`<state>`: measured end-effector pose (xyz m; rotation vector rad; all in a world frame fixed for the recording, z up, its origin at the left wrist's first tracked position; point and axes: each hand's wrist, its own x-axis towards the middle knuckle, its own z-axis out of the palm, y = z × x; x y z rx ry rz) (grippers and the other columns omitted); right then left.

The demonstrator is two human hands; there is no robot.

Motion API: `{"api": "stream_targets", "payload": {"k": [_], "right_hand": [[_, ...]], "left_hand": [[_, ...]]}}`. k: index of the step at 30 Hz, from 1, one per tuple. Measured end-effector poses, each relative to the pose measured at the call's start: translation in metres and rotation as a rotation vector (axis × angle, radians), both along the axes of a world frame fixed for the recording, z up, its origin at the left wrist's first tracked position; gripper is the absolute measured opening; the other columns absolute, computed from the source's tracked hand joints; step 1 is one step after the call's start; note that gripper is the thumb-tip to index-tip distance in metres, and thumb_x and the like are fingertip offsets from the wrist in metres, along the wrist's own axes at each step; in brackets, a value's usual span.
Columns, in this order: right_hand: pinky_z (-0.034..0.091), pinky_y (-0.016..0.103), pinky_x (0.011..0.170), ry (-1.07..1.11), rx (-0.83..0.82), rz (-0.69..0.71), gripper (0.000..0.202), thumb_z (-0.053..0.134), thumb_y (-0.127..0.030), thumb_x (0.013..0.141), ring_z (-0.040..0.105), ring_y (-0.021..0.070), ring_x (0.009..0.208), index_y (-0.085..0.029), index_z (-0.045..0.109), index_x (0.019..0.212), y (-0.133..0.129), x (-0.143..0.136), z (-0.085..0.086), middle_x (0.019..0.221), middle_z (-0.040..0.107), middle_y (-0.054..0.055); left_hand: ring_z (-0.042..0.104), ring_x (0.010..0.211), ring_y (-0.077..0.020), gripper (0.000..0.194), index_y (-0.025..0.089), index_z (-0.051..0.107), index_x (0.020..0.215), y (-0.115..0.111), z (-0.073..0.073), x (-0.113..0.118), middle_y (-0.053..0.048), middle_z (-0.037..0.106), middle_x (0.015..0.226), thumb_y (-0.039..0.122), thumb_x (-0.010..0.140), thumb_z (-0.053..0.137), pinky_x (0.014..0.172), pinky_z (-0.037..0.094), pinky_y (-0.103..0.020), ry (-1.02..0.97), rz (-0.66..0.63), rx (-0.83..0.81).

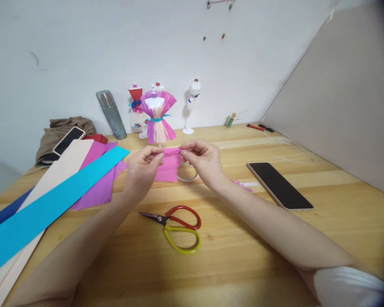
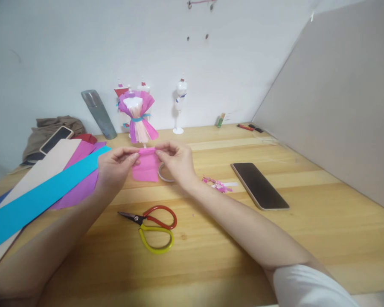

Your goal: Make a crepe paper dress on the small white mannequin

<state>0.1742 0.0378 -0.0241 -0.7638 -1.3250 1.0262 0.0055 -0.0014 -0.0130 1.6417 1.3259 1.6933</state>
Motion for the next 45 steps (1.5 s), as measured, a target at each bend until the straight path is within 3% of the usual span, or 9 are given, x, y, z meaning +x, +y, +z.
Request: {"api": "stream_targets", "payload": {"k": [7,17,30,36,40,45], "right_hand": [[0.051,0.029,0.059,0.005,-0.023,0.034,0.011,0.075,-0.027,0.067,0.059,0.0122,0.054,-0.020,0.069,0.072,-0.0003,0.0006,0.0012,0.058,0.064,-0.003],[0.046,0.027,0.056,0.033,-0.077,0.121,0.026,0.078,-0.025,0.062,0.054,0.0096,0.055,-0.019,0.073,0.086,-0.0037,0.0014,0.0034,0.067,0.068,-0.003],[0.049,0.028,0.058,0.032,-0.072,0.202,0.020,0.083,-0.028,0.064,0.060,0.0116,0.056,-0.020,0.068,0.076,-0.0039,0.0011,0.0030,0.062,0.067,-0.003],[0.047,0.027,0.056,0.004,-0.066,0.170,0.025,0.085,-0.035,0.067,0.058,0.0116,0.054,-0.020,0.067,0.075,-0.0031,0.0023,0.0029,0.059,0.066,-0.003],[0.045,0.027,0.054,0.017,-0.082,0.173,0.027,0.085,-0.039,0.067,0.056,0.0117,0.053,-0.020,0.067,0.074,-0.0036,0.0021,0.0037,0.059,0.066,-0.002],[0.043,0.026,0.053,0.043,-0.087,0.179,0.026,0.085,-0.036,0.066,0.055,0.0109,0.051,-0.019,0.068,0.074,-0.0035,0.0015,0.0027,0.057,0.066,-0.003]], "left_hand": [[0.071,0.058,-0.0160,0.013,0.020,0.078,0.083,0.0027,-0.0007,-0.0020,0.000,0.071,0.064,0.030,0.076,0.074,0.059,0.058,-0.026,0.000,0.003,-0.017],[0.071,0.057,-0.0151,0.020,0.017,0.078,0.088,0.0037,-0.0011,-0.0026,0.001,0.070,0.062,0.031,0.075,0.076,0.058,0.060,-0.024,-0.014,0.002,-0.016],[0.071,0.058,-0.0161,0.021,0.016,0.078,0.089,0.0027,-0.0004,-0.0031,-0.002,0.073,0.065,0.033,0.076,0.076,0.055,0.057,-0.024,-0.050,-0.069,-0.032],[0.072,0.063,-0.0173,0.040,0.014,0.078,0.101,-0.0007,0.0041,-0.0013,-0.005,0.077,0.076,0.037,0.069,0.084,0.062,0.061,-0.029,-0.114,-0.153,-0.130],[0.073,0.072,-0.0173,0.045,0.015,0.078,0.101,-0.0013,0.0049,0.0015,-0.008,0.079,0.091,0.031,0.061,0.089,0.071,0.062,-0.031,-0.181,-0.205,-0.195],[0.070,0.064,-0.0157,0.034,0.015,0.076,0.087,0.0005,0.0042,0.0011,-0.003,0.074,0.072,0.033,0.061,0.089,0.066,0.060,-0.030,-0.195,-0.231,-0.187]]}}
